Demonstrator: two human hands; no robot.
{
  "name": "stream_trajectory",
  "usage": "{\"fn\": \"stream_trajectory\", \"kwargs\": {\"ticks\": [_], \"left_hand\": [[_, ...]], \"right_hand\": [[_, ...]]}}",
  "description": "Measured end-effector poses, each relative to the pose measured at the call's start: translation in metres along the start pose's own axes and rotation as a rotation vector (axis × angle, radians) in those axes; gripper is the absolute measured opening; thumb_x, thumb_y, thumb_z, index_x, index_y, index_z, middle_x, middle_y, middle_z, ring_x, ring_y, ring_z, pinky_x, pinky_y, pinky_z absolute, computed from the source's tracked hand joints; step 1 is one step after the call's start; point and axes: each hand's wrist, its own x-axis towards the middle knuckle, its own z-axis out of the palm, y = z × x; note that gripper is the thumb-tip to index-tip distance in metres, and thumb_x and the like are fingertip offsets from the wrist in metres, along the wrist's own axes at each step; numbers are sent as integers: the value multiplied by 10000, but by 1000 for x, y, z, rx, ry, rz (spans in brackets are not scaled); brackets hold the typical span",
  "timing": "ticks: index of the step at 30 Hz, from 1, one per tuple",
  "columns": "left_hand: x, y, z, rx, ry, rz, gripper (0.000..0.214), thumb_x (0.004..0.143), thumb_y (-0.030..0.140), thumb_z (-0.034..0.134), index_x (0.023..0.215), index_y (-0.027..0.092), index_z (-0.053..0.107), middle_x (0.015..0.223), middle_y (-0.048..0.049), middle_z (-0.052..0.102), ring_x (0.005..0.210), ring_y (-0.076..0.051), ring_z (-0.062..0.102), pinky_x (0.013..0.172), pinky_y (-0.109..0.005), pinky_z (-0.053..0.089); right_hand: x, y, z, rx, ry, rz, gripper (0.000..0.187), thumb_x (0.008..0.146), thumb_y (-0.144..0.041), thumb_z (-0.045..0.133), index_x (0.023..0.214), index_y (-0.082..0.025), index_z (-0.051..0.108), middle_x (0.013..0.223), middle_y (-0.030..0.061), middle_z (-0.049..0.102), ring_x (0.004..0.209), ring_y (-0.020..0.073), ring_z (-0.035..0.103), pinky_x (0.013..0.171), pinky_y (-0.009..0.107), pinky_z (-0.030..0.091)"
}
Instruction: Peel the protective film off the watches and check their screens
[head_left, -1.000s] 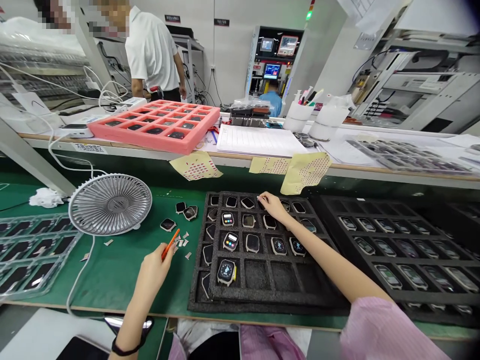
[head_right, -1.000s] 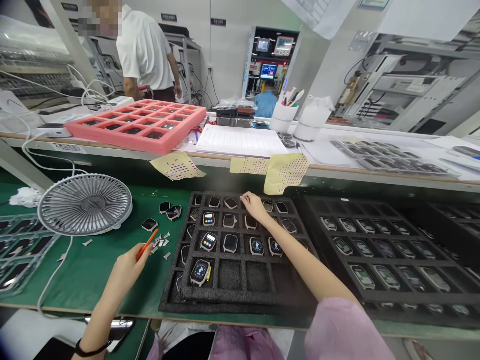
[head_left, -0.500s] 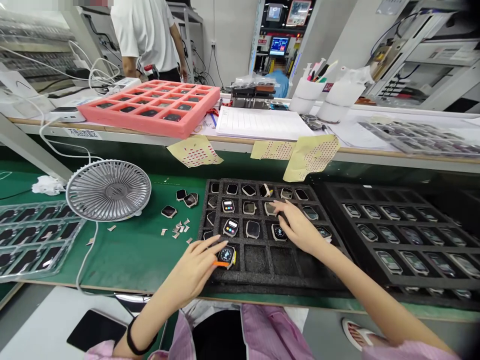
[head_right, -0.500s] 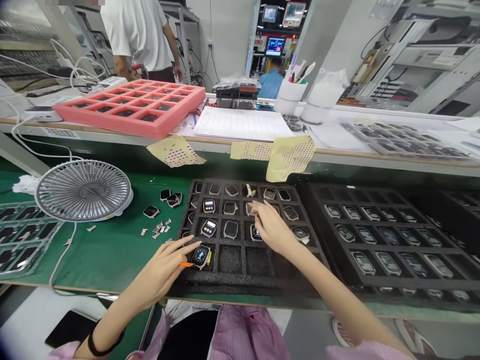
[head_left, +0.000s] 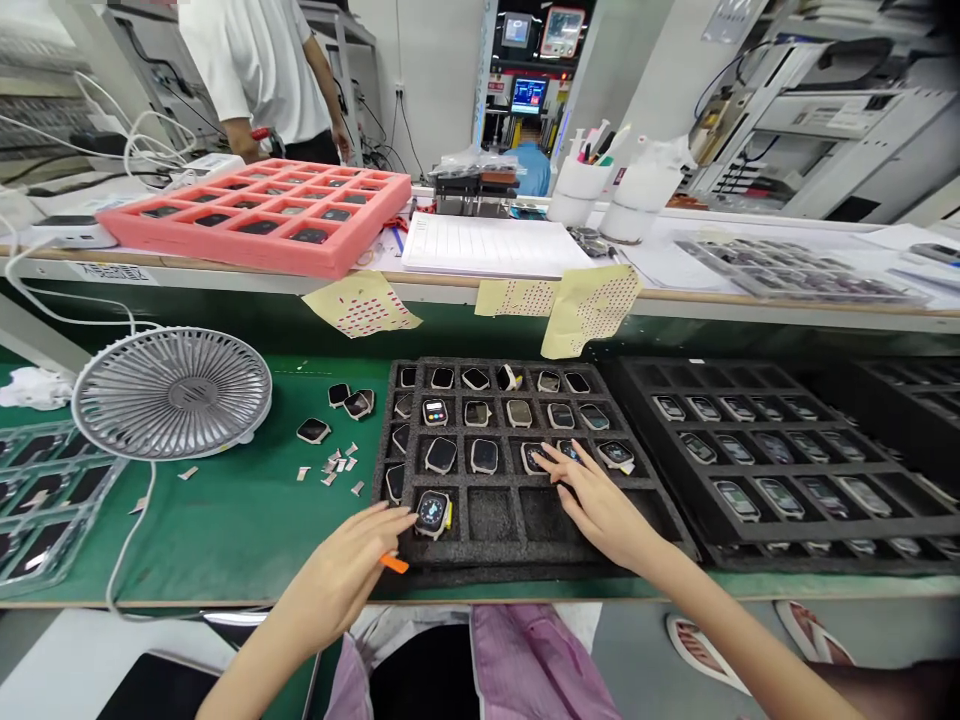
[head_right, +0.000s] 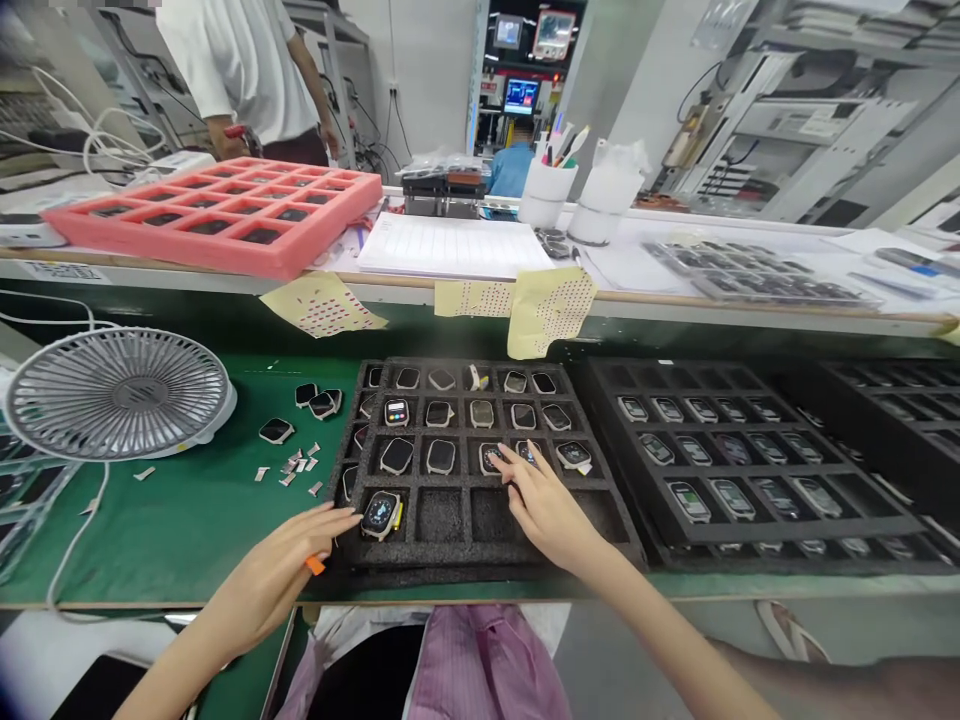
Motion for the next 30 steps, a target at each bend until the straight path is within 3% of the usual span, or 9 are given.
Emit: {"fn": "stream_trajectory", "kwargs": {"ticks": [3,6,9,13,17,21,25,30], "left_hand": [[5,-1,-3,-88,5,-207,332,967,182,270,992,178,601,1024,-81,667,890,-151,650,758,-233,514],[22,-5,-3,-142,-156,-320,296,961,331,364,1078,236,618,924,-27,640,732,-135,620,657,-217,472],[41,-11,-4,-190,-284,-341,401,866,443,540,1238,295,559,901,-2,649,739,-156,609,645,-216,437],[55,-14,-6,-219,-334,-375,440,801,464,601,1189,257,606,842,-15,683,733,-186,622,628,-222,415],[56,-8,1,-157,-323,-443,414,769,456,637,1126,247,615,916,-38,718,810,-237,664,649,-245,430],[52,4,10,-67,-288,-560,363,772,434,650,1061,219,605,893,-46,720,788,-252,682,629,-260,441],[47,8,11,-110,-216,-632,368,774,458,641,1055,227,594,927,-44,723,814,-245,687,637,-259,456],[39,6,4,-144,-156,-667,397,869,516,472,1140,244,571,772,-11,701,733,-221,672,632,-255,449]], "right_hand": [[-7,2,-6,75,53,-2,182,897,-116,363,963,-249,469,1158,55,681,1246,216,513,1135,585,233],[3,11,-9,119,190,36,181,902,-160,376,990,-251,507,1104,62,694,1134,235,595,1083,557,325],[30,21,-11,117,267,115,184,906,-241,407,1026,-242,546,1060,84,677,1045,255,612,963,495,440],[85,35,-10,185,267,151,160,885,-285,460,990,-225,565,972,78,652,895,230,614,832,398,486],[140,51,-1,168,256,284,187,852,-302,525,997,-192,567,858,66,634,805,217,599,744,341,469],[173,69,11,172,239,405,148,767,-216,625,910,-185,604,652,19,607,695,211,600,707,325,441],[181,84,16,243,223,406,69,729,-183,640,797,-180,636,557,-8,588,591,181,594,656,306,455],[171,92,15,390,171,333,251,828,-287,533,997,-142,649,698,31,675,578,154,620,608,300,511]]}}
